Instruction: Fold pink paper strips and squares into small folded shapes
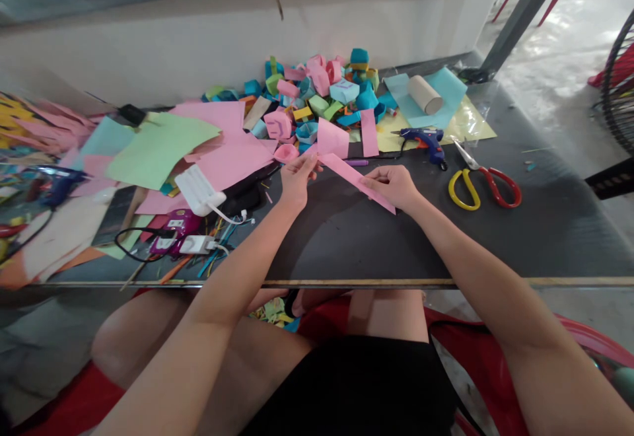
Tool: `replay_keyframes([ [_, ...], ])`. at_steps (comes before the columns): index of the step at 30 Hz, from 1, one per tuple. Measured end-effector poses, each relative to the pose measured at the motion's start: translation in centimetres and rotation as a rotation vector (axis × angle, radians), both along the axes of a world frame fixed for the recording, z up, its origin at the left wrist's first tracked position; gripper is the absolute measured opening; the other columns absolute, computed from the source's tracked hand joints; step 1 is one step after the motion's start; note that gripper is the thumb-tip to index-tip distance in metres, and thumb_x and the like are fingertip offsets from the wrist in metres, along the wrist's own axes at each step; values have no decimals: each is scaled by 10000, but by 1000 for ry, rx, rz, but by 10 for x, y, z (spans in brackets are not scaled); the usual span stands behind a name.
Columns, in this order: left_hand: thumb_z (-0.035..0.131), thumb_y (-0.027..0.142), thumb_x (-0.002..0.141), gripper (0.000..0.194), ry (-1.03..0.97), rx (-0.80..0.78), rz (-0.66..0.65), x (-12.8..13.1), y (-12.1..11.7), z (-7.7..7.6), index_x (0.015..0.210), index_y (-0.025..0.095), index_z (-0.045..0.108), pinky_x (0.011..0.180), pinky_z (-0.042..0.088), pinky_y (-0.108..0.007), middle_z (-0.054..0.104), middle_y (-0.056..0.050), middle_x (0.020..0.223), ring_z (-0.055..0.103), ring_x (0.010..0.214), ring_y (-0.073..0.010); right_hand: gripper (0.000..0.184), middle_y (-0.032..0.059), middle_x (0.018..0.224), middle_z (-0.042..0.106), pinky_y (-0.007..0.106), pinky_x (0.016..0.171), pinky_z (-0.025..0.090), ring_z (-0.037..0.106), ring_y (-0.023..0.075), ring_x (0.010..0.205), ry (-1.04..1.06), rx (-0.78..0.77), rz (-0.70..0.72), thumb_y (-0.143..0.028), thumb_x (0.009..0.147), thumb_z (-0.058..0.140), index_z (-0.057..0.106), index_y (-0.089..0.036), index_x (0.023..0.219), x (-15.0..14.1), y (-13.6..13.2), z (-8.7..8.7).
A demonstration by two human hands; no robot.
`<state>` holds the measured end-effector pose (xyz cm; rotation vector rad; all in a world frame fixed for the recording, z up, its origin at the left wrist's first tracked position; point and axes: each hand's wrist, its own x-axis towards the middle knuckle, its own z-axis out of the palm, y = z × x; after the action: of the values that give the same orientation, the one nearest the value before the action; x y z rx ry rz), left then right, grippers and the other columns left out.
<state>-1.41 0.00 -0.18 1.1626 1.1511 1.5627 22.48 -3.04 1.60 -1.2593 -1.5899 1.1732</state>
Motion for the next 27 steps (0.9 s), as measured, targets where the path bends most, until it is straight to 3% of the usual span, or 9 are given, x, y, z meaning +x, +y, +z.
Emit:
replay_keyframes([
  [5, 853, 455, 778, 262, 44, 39, -16, 0, -4, 1, 724, 205, 793, 525, 405, -223, 694, 3, 634, 518, 529, -68, 500, 53, 665, 760, 309, 562, 539, 676, 178, 578, -5, 8, -10, -692, 609, 859, 796, -216, 752, 0, 0, -1],
  [9, 850, 466, 771, 266, 37, 54, 17, 0, -4, -1, 712, 213, 791, 537, 404, -232, 697, 3, 637, 508, 536, -75, 482, 63, 745, 780, 336, 621, 555, 694, 199, 654, -60, 101, -49, -690, 643, 833, 798, -223, 752, -2, 0, 0],
  [17, 646, 562, 912, 407, -125, -73, -14, -1, 2, 0, 773, 196, 757, 542, 423, -225, 769, -59, 800, 681, 666, -111, 334, 52, 865, 811, 383, 769, 584, 728, 235, 775, -242, 350, -121, -572, 845, 709, 807, -254, 831, 0, -6, 2],
  [22, 621, 682, 884, 517, -92, -59, -128, 1, -2, 0, 783, 197, 770, 524, 419, -235, 776, -71, 777, 700, 663, -133, 220, 47, 941, 820, 377, 837, 581, 748, 233, 873, -382, 618, -88, -380, 948, 601, 784, -271, 896, 1, -7, -1],
  [27, 657, 796, 800, 628, 8, -67, -333, 4, -11, 2, 707, 186, 779, 484, 419, -251, 748, -82, 672, 606, 518, -113, 230, 49, 988, 820, 445, 984, 533, 738, 251, 1016, -431, 809, -81, -326, 998, 550, 762, -284, 922, 3, -1, -3],
])
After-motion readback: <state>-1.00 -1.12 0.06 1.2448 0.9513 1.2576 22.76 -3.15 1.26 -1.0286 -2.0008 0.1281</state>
